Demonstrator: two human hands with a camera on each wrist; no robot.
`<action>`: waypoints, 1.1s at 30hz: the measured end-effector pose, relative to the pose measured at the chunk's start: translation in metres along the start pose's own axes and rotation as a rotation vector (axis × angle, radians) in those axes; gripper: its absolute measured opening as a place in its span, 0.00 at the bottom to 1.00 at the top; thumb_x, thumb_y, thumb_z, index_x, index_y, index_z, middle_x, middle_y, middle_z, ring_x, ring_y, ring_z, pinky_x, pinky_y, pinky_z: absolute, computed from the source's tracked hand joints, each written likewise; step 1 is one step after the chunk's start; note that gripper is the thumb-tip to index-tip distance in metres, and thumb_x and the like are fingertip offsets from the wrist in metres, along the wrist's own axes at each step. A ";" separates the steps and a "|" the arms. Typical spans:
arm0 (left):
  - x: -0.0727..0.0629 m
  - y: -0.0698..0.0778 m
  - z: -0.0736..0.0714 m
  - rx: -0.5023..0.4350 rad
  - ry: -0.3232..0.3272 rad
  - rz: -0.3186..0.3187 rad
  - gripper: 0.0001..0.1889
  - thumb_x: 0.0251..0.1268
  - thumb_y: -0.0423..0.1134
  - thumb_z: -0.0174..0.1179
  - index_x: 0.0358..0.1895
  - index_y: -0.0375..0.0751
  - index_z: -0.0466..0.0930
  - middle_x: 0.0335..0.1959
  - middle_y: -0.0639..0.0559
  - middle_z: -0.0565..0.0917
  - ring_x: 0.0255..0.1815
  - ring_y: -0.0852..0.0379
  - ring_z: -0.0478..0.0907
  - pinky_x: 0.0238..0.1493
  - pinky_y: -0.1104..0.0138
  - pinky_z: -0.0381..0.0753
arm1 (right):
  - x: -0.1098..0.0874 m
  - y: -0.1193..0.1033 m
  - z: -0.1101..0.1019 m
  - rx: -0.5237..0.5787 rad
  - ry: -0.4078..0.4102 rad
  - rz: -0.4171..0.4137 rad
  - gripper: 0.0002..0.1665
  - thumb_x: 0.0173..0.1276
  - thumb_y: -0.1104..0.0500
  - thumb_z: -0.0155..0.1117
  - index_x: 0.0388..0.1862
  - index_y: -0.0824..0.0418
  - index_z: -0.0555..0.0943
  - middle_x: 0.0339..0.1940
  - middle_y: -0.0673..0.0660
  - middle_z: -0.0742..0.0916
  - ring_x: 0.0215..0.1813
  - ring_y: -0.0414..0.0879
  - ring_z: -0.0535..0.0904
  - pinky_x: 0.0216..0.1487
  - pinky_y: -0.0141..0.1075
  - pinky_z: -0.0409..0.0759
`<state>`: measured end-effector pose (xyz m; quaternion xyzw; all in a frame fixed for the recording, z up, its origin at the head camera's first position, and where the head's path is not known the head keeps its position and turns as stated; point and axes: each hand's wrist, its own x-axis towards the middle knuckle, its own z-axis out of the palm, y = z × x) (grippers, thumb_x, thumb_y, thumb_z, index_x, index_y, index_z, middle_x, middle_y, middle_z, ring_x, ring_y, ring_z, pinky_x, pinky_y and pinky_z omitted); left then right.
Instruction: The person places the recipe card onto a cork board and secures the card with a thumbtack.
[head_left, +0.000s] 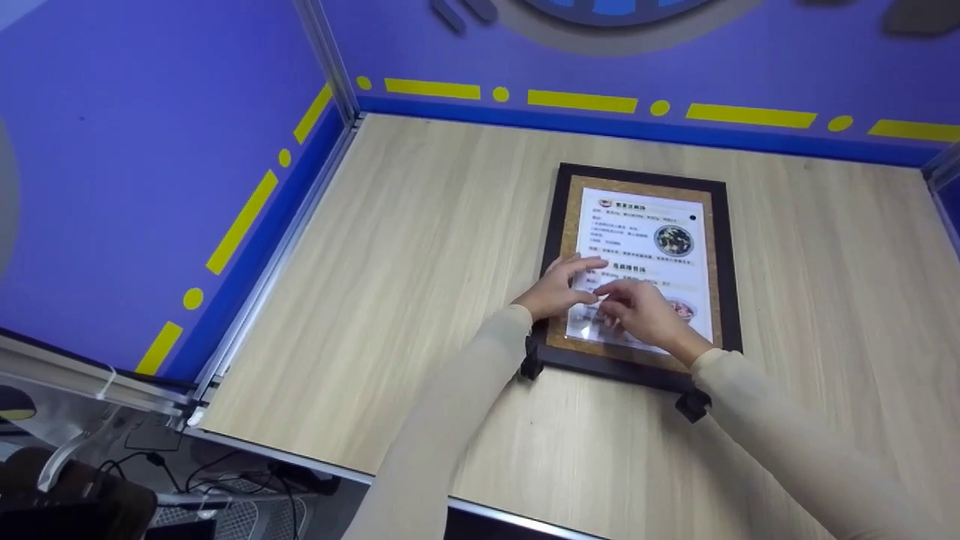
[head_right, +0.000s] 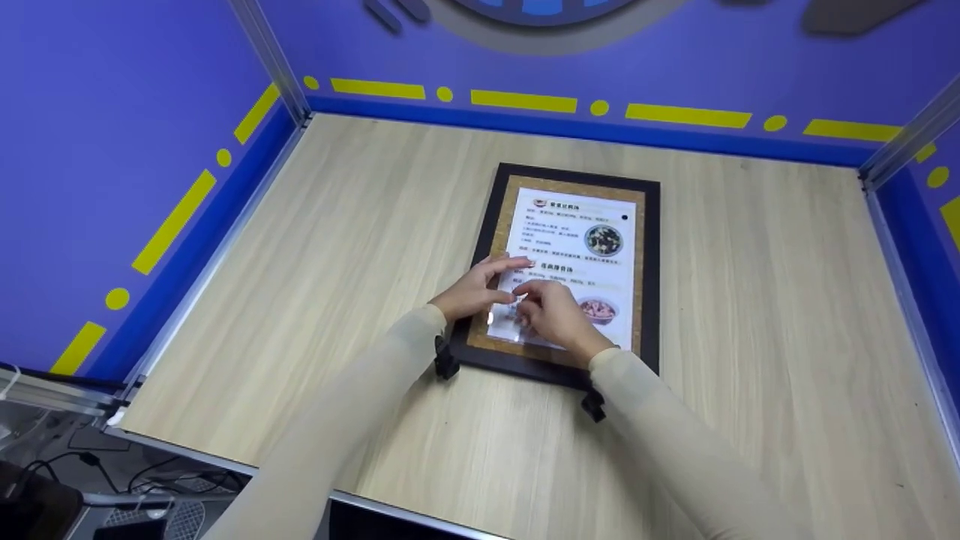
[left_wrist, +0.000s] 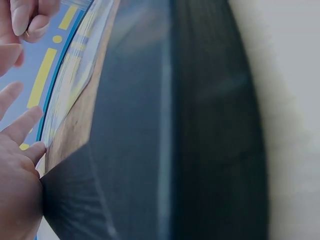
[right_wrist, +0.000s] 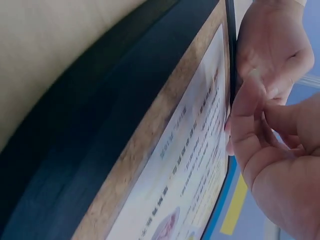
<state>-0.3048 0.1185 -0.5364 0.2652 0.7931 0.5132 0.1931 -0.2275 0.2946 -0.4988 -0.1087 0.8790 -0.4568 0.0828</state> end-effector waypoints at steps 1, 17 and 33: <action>0.000 0.000 0.001 -0.023 0.012 0.006 0.30 0.62 0.38 0.66 0.69 0.49 0.74 0.72 0.55 0.70 0.77 0.52 0.53 0.74 0.57 0.52 | 0.001 -0.001 0.001 0.031 0.008 0.024 0.12 0.71 0.74 0.57 0.50 0.79 0.79 0.31 0.66 0.87 0.28 0.53 0.84 0.27 0.37 0.84; 0.004 -0.003 0.010 -0.317 0.208 0.033 0.19 0.80 0.41 0.47 0.61 0.33 0.79 0.57 0.47 0.83 0.61 0.61 0.74 0.63 0.75 0.66 | 0.001 0.003 0.020 -0.057 0.010 0.003 0.05 0.65 0.71 0.66 0.36 0.73 0.87 0.30 0.61 0.89 0.26 0.42 0.79 0.25 0.26 0.75; 0.002 -0.002 0.010 -0.288 0.186 0.037 0.18 0.79 0.40 0.49 0.59 0.32 0.80 0.57 0.43 0.83 0.56 0.63 0.76 0.59 0.75 0.68 | 0.012 -0.003 0.031 -0.176 -0.075 0.090 0.08 0.63 0.68 0.66 0.24 0.67 0.85 0.17 0.52 0.83 0.19 0.40 0.74 0.22 0.31 0.73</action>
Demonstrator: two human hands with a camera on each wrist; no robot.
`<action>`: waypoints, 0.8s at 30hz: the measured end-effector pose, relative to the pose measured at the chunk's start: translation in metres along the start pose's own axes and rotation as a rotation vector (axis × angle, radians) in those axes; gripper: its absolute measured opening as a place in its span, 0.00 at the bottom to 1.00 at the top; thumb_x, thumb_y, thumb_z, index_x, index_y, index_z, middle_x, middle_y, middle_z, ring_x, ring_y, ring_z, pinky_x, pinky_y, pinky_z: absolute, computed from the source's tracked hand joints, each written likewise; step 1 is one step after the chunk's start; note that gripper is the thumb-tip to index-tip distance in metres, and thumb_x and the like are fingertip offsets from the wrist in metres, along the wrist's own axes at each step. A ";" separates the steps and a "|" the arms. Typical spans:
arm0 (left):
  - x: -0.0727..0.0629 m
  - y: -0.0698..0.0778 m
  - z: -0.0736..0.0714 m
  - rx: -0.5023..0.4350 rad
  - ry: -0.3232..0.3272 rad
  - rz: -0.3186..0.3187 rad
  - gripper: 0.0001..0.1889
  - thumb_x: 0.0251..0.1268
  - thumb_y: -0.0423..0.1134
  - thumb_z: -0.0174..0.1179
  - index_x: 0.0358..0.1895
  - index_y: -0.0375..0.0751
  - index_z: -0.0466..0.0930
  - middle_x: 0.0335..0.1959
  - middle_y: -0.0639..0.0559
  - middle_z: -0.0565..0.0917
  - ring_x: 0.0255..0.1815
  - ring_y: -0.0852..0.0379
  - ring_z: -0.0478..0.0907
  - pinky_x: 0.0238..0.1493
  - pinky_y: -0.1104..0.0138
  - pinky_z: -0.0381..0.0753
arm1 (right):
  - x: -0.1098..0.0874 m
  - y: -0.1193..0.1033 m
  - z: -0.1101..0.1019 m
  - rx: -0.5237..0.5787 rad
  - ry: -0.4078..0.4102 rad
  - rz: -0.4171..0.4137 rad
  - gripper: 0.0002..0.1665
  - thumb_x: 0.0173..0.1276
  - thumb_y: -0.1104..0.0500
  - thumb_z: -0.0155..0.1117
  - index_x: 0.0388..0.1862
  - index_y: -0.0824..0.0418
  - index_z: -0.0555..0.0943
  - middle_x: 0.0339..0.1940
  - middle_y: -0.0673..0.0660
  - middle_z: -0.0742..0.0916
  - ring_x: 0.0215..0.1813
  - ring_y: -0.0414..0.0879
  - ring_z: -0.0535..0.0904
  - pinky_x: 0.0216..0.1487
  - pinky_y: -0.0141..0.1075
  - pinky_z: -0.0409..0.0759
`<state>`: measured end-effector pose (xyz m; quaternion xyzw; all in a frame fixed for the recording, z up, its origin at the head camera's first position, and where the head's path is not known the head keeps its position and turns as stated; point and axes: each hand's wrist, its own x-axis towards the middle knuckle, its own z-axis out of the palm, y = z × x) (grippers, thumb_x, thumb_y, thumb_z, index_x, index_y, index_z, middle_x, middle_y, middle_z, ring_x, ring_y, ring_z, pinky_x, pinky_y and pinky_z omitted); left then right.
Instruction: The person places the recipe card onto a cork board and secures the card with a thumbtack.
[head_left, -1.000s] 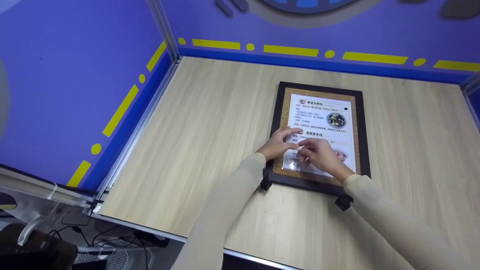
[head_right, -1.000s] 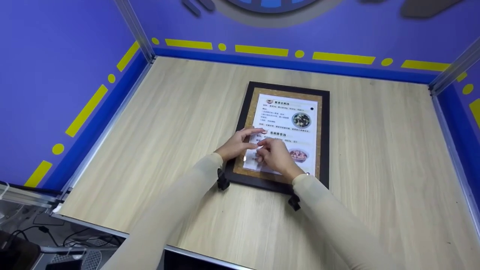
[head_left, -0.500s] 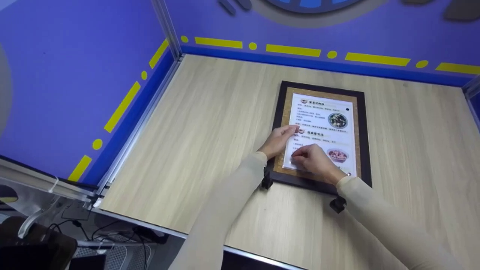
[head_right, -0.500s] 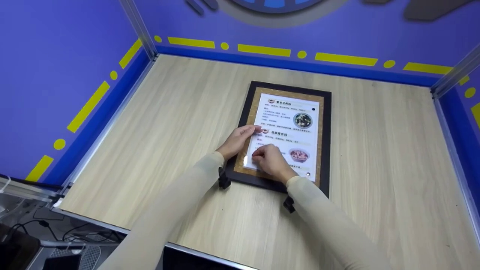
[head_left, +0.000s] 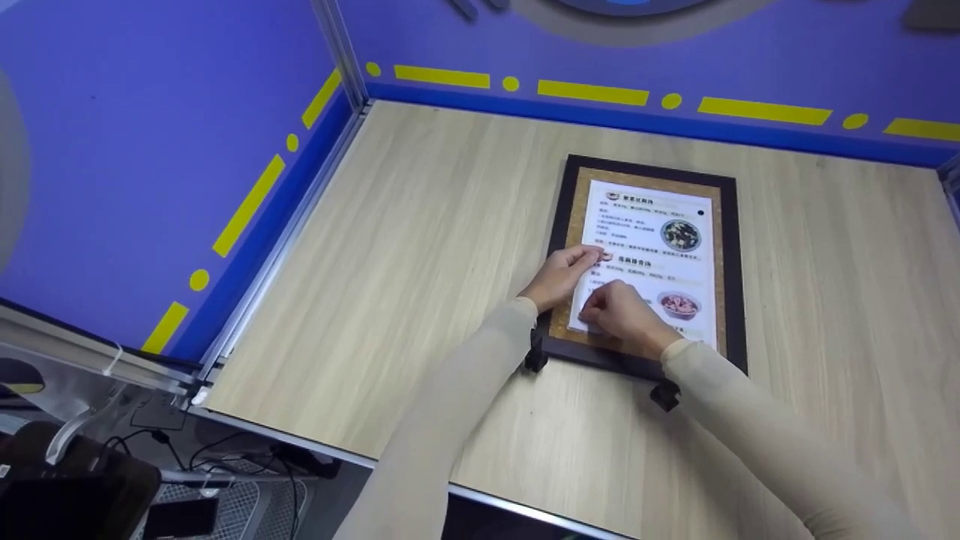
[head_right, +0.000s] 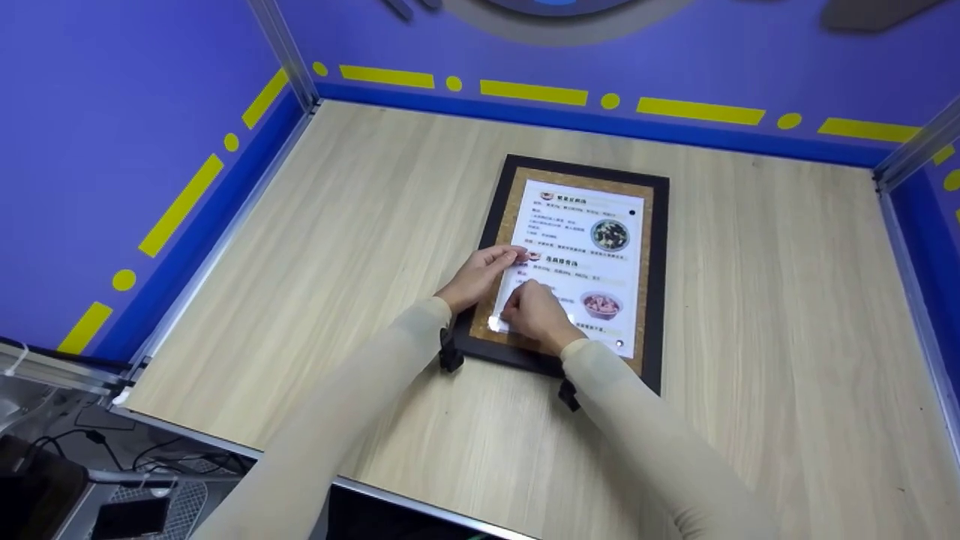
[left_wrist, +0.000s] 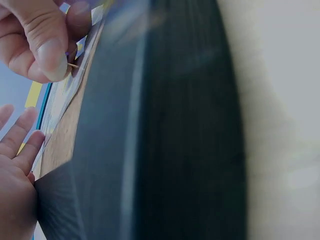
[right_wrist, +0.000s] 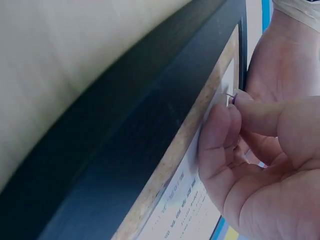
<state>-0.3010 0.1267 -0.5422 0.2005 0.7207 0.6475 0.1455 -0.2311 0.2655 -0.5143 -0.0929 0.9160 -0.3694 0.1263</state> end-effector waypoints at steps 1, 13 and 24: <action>0.001 0.001 -0.001 0.006 -0.003 0.003 0.18 0.79 0.40 0.49 0.59 0.32 0.80 0.57 0.43 0.83 0.57 0.64 0.76 0.60 0.75 0.68 | 0.001 -0.001 0.000 -0.017 0.004 -0.009 0.08 0.62 0.68 0.66 0.23 0.67 0.85 0.17 0.52 0.83 0.19 0.39 0.74 0.23 0.31 0.73; 0.002 0.002 -0.007 0.038 -0.002 0.007 0.18 0.79 0.41 0.50 0.59 0.34 0.80 0.58 0.47 0.83 0.60 0.64 0.75 0.62 0.74 0.67 | 0.010 -0.008 0.000 -0.075 0.020 -0.090 0.10 0.55 0.72 0.64 0.17 0.64 0.83 0.14 0.46 0.79 0.20 0.39 0.73 0.25 0.32 0.71; 0.002 0.000 0.000 0.068 -0.034 0.009 0.19 0.79 0.43 0.50 0.60 0.35 0.81 0.59 0.47 0.82 0.60 0.64 0.75 0.62 0.74 0.68 | 0.009 0.002 -0.003 -0.050 -0.053 -0.093 0.07 0.55 0.72 0.66 0.20 0.67 0.86 0.16 0.52 0.85 0.20 0.38 0.75 0.26 0.31 0.75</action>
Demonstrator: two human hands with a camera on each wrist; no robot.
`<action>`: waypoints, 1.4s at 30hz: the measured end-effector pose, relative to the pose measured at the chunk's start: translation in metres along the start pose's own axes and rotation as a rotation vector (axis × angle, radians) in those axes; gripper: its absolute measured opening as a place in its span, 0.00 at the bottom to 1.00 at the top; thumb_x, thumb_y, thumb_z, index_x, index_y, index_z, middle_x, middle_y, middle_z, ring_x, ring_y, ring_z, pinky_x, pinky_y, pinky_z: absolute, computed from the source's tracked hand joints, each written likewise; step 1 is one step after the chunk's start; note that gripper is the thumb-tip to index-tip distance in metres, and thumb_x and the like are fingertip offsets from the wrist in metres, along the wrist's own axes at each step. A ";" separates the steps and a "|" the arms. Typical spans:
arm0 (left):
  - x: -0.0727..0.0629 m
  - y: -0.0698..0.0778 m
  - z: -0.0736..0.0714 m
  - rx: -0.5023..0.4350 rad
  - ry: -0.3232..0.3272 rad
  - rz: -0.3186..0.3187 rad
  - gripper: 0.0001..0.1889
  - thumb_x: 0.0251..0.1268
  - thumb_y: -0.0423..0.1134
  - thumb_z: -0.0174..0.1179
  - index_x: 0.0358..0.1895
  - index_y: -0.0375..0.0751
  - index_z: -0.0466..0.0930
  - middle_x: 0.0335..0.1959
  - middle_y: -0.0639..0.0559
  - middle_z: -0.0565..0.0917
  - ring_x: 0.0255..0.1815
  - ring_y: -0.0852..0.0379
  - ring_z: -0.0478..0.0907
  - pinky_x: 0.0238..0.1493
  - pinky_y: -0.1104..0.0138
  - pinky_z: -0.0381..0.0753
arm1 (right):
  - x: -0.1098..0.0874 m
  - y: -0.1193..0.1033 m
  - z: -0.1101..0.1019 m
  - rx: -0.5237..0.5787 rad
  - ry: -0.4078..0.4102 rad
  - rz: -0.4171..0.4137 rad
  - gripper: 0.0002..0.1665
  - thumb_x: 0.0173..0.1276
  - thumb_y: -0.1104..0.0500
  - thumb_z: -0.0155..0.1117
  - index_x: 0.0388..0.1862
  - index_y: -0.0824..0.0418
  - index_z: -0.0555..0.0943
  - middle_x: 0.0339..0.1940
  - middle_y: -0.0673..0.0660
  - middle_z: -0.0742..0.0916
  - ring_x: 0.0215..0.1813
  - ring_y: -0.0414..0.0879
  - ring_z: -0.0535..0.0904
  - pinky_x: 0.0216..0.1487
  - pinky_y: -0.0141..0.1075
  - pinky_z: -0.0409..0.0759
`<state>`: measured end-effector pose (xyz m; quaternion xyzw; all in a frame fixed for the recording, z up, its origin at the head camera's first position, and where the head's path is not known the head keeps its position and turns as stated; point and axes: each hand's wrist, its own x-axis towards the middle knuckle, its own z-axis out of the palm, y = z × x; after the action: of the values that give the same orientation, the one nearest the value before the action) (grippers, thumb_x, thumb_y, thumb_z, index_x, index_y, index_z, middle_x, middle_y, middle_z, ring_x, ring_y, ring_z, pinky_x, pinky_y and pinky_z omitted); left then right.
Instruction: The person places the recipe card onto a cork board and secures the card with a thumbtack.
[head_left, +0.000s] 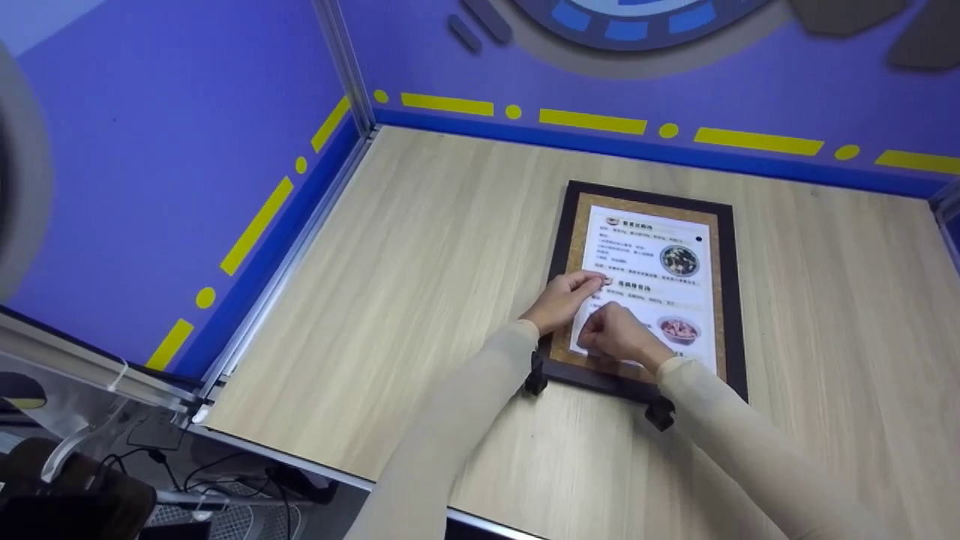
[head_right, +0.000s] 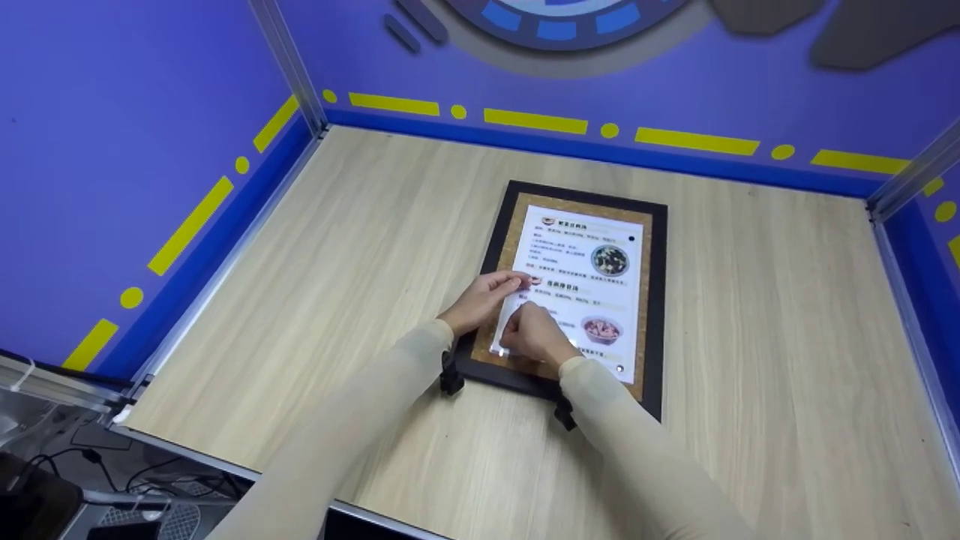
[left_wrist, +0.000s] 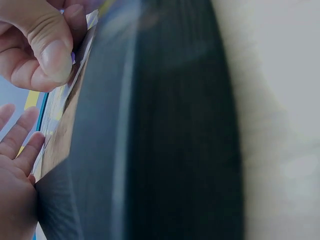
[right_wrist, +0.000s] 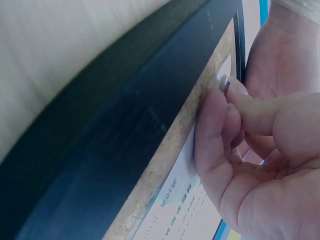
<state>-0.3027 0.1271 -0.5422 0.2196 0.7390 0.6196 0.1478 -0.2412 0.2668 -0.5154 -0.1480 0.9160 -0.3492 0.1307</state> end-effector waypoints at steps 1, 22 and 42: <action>0.000 -0.001 0.000 -0.002 -0.005 0.000 0.19 0.79 0.43 0.50 0.60 0.35 0.80 0.59 0.47 0.82 0.60 0.64 0.75 0.62 0.74 0.68 | 0.000 0.001 0.000 0.030 -0.016 0.023 0.07 0.56 0.72 0.67 0.21 0.67 0.86 0.17 0.52 0.85 0.20 0.38 0.76 0.25 0.31 0.76; 0.019 -0.006 0.067 0.033 -0.183 0.055 0.16 0.76 0.42 0.55 0.58 0.38 0.82 0.54 0.53 0.84 0.53 0.67 0.77 0.56 0.74 0.71 | -0.044 0.038 -0.020 -0.010 0.082 0.307 0.14 0.53 0.63 0.79 0.19 0.64 0.79 0.15 0.52 0.81 0.16 0.42 0.77 0.19 0.34 0.78; 0.017 0.010 -0.031 0.233 -0.153 0.018 0.20 0.72 0.30 0.55 0.66 0.36 0.75 0.65 0.50 0.78 0.64 0.59 0.72 0.63 0.72 0.68 | 0.012 -0.013 -0.018 -0.178 0.076 0.152 0.19 0.56 0.53 0.77 0.18 0.59 0.77 0.14 0.49 0.77 0.18 0.43 0.70 0.22 0.35 0.68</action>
<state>-0.3309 0.1105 -0.5253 0.2884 0.7906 0.5122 0.1715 -0.2562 0.2638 -0.4955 -0.0759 0.9563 -0.2609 0.1083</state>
